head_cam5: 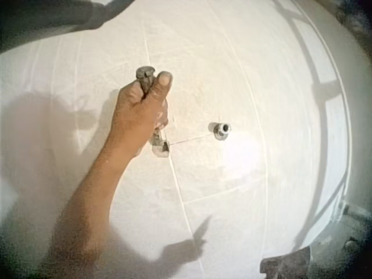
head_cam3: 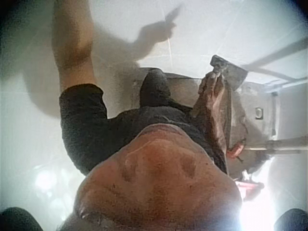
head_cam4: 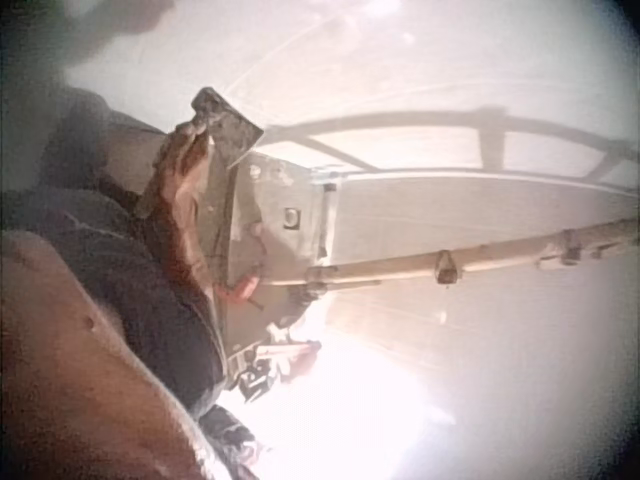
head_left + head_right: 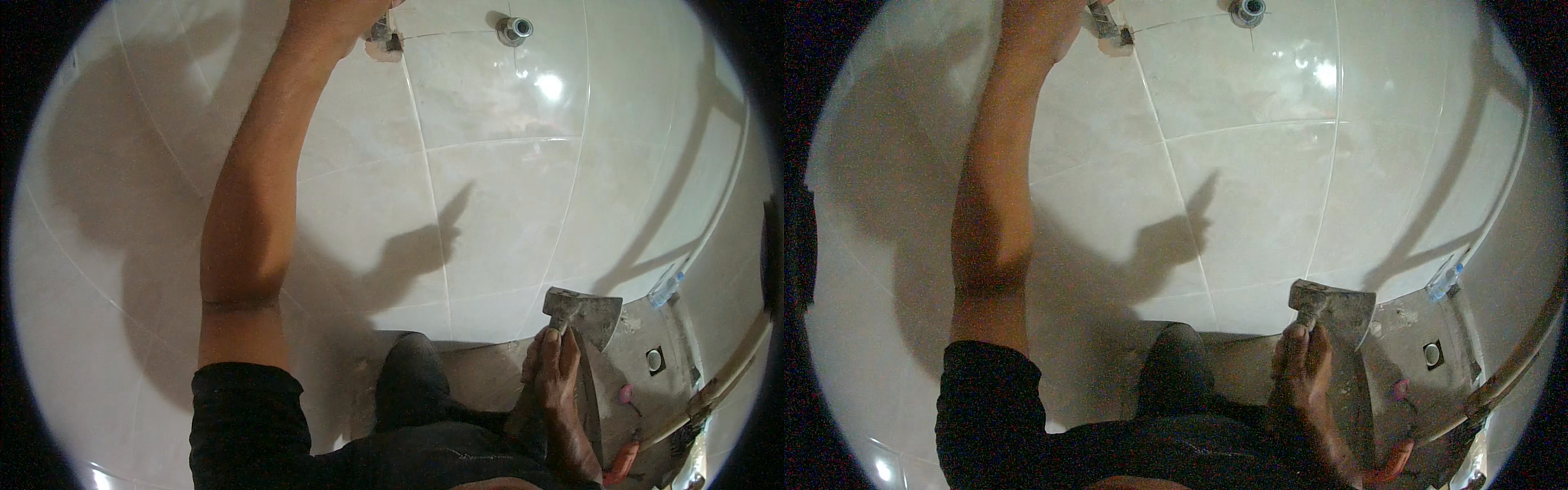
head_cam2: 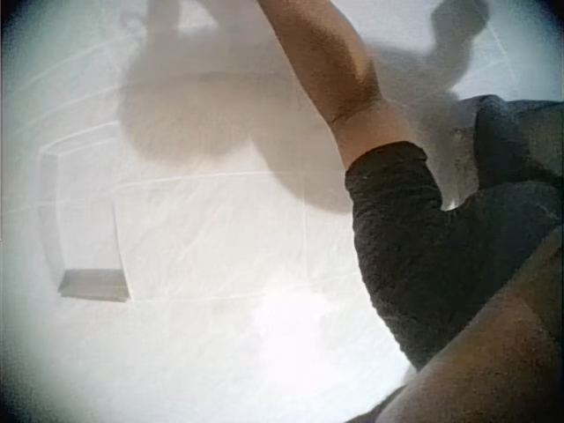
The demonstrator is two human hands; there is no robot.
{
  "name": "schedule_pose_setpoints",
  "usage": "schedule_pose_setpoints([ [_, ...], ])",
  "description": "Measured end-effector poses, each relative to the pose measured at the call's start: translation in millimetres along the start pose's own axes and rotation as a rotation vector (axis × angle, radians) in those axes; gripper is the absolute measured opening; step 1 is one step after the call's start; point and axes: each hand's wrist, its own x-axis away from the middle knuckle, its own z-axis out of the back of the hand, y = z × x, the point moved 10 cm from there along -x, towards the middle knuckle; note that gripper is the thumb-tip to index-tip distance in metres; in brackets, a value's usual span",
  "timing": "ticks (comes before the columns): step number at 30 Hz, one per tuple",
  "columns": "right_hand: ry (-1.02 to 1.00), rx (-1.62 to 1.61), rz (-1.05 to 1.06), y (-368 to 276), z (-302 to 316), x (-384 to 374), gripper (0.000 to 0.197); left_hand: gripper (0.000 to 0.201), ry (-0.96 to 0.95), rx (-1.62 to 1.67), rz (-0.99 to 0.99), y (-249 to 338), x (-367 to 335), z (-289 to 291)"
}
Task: The person uses a hammer and a chisel to chip away at a tiled wall, creating a hole around a pipe fitting. They then retrieve a metal fixture from a bag and use a wrench to tighten it onto the pipe protruding from the wall.
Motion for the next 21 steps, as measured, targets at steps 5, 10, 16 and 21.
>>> schedule_pose_setpoints([
  [5,-0.156,-0.014,0.032,-23,-16,2,0.046,0.048,-0.01,-0.048,0.005,9,-2,-15],
  [10,-0.211,-0.013,0.113,-48,-24,8,0.041,0.046,-0.03,0.037,0.042,10,15,-22],
  [16,-0.253,-0.069,0.155,-69,-33,15,0.033,0.044,-0.039,-0.105,0.075,32,40,-25],
  [21,-0.287,-0.076,0.279,-100,-41,23,0.037,0.042,-0.018,-0.251,0.103,57,52,-19],
])
